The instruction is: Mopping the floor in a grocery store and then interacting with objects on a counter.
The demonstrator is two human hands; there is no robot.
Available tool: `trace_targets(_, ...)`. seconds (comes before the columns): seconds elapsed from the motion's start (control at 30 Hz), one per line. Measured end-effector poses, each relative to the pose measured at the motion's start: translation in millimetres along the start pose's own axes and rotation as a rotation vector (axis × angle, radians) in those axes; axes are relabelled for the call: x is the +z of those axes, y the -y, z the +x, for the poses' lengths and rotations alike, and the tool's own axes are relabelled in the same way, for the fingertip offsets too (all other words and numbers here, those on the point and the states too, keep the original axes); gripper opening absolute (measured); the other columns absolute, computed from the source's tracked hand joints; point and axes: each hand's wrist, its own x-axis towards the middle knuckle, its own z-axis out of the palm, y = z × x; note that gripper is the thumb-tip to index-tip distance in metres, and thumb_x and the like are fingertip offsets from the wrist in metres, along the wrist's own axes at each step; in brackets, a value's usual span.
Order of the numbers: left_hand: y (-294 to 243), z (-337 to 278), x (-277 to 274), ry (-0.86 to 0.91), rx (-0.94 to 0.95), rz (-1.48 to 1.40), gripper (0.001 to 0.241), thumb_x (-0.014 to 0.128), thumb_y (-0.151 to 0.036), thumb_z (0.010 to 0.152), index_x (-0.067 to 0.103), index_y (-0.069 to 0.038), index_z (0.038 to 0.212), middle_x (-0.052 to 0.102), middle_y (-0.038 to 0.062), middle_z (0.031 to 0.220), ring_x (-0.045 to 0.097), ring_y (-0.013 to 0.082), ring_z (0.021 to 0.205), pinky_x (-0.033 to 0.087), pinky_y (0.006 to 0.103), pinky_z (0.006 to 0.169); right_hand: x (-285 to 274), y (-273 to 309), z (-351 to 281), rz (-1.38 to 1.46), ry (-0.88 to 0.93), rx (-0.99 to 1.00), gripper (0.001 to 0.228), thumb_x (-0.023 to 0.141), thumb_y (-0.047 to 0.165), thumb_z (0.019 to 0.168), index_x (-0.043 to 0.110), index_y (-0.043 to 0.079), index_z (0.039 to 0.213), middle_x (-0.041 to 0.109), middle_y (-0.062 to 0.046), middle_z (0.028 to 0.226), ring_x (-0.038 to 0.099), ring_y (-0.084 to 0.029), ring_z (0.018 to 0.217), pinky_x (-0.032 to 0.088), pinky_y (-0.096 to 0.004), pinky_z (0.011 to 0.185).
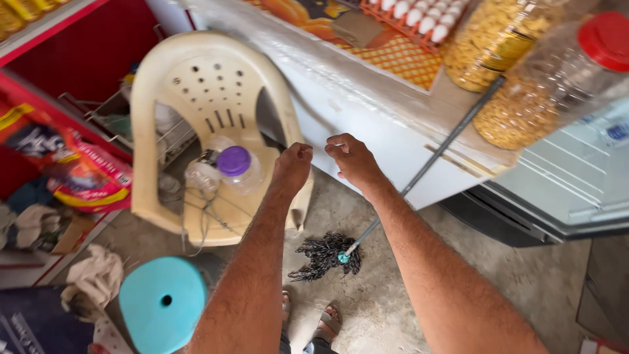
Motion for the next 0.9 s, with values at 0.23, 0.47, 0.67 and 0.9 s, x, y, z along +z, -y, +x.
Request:
trace_targets(0.23, 61, -5, -73, -0.157, -0.159, -0.045, 0.037, 0.056, -0.038, 0.097, 0.073, -0.014, 0.12, 0.075, 0.014, 0.116, 0.07, 0.034, 0.112, 0.054, 0.046, 0.098, 85, 29, 11, -0.032, 0.169, -0.021, 0.042, 0.06, 0.042, 0.097, 0.062, 0.016, 0.13, 0.065, -0.009, 0.129, 0.064, -0.023, 0.119, 0.06, -0.044, 0.093)
trace_targets(0.47, 125, 6, -123, -0.195, -0.148, -0.009, 0.039, 0.054, -0.042, 0.098, 0.073, -0.014, 0.118, 0.074, 0.019, 0.117, 0.067, 0.0405, 0.114, 0.052, 0.0497, 0.101, 160, 45, 25, -0.045, 0.217, -0.021, 0.037, 0.059, 0.039, 0.099, 0.063, 0.016, 0.127, 0.066, -0.004, 0.128, 0.064, -0.02, 0.11, 0.059, -0.042, 0.089)
trace_targets(0.67, 161, 18, -172, -0.212, -0.188, 0.025, 0.043, 0.053, -0.045, 0.098, 0.071, -0.014, 0.12, 0.072, 0.021, 0.119, 0.065, 0.0425, 0.117, 0.051, 0.0512, 0.103, 219, 72, 39, -0.137, 0.202, -0.047, 0.034, 0.06, 0.035, 0.096, 0.065, 0.015, 0.123, 0.069, -0.005, 0.124, 0.067, -0.017, 0.103, 0.063, -0.037, 0.081)
trace_targets(0.9, 165, 16, -211, -0.213, -0.228, -0.004, 0.041, 0.053, -0.044, 0.096, 0.072, -0.017, 0.119, 0.07, 0.018, 0.124, 0.065, 0.0409, 0.117, 0.051, 0.0509, 0.102, 247, 97, 28, -0.11, 0.152, -0.02, 0.034, 0.063, 0.033, 0.092, 0.068, 0.014, 0.119, 0.068, -0.004, 0.127, 0.066, -0.019, 0.113, 0.062, -0.037, 0.08)
